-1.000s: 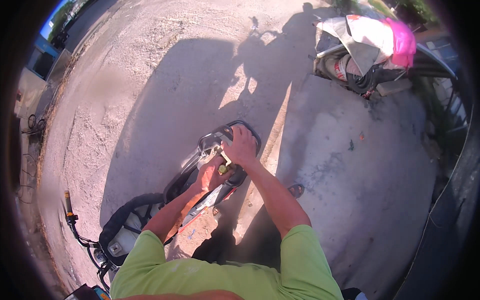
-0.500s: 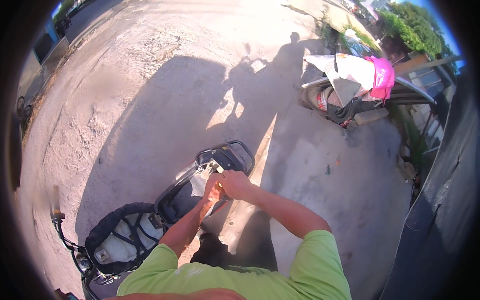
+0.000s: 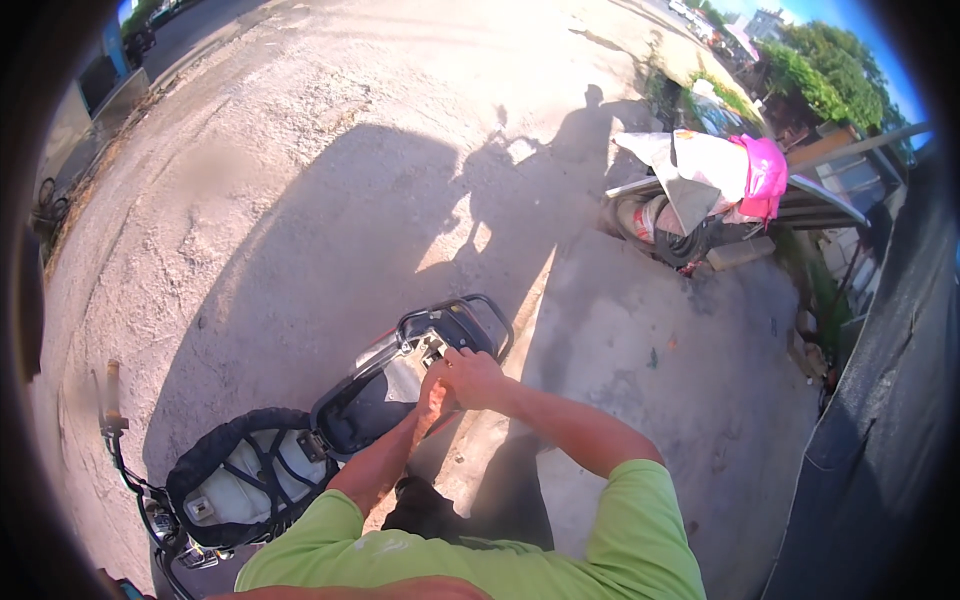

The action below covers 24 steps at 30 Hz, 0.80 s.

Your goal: The person uses a screwdriver to loosen and remove screws from the inner compartment under the seat of a red electric scooter.

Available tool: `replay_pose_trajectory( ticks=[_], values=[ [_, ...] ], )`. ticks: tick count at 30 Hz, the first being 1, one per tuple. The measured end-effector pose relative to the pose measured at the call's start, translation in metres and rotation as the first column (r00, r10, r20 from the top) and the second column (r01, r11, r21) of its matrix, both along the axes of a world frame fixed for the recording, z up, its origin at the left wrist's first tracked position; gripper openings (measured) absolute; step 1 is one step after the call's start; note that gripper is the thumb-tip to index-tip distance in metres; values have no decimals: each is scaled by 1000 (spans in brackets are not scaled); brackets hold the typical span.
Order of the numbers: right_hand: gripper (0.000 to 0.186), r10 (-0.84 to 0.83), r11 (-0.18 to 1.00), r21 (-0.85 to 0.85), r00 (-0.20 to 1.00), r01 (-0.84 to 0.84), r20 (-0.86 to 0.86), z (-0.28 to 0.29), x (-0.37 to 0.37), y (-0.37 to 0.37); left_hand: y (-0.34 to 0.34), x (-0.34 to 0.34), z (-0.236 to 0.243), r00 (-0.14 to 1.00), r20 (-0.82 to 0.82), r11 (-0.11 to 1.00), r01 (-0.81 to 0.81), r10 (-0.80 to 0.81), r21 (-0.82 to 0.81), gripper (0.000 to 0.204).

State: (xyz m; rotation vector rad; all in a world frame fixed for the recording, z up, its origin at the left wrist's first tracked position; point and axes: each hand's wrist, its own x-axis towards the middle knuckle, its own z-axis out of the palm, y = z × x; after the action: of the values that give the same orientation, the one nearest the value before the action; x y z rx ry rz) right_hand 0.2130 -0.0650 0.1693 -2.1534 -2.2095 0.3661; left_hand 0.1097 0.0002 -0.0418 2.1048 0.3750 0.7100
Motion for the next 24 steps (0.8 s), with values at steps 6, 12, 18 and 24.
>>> replay_pose_trajectory(
  ticks=[6, 12, 18, 24],
  values=[
    [39, -235, 936, -277, 971, 217, -35, -12, -1, 3, -7, 6, 7, 999, -17, 996, 33, -35, -88, 31],
    [50, -164, 969, -198, 984, 148, -65, -4, -8, 0, -5, 6, 7, 1000, -8, 987, 24, -25, -157, 29],
    [53, -75, 976, -205, 997, 76, 11, 7, -5, 1, -6, 12, -1, 998, 43, 949, 48, -36, -313, 26],
    [45, -279, 881, -389, 960, 270, 35, 34, -23, 12, -5, 11, -67, 956, 294, 614, 241, -15, -752, 25]
  ],
)
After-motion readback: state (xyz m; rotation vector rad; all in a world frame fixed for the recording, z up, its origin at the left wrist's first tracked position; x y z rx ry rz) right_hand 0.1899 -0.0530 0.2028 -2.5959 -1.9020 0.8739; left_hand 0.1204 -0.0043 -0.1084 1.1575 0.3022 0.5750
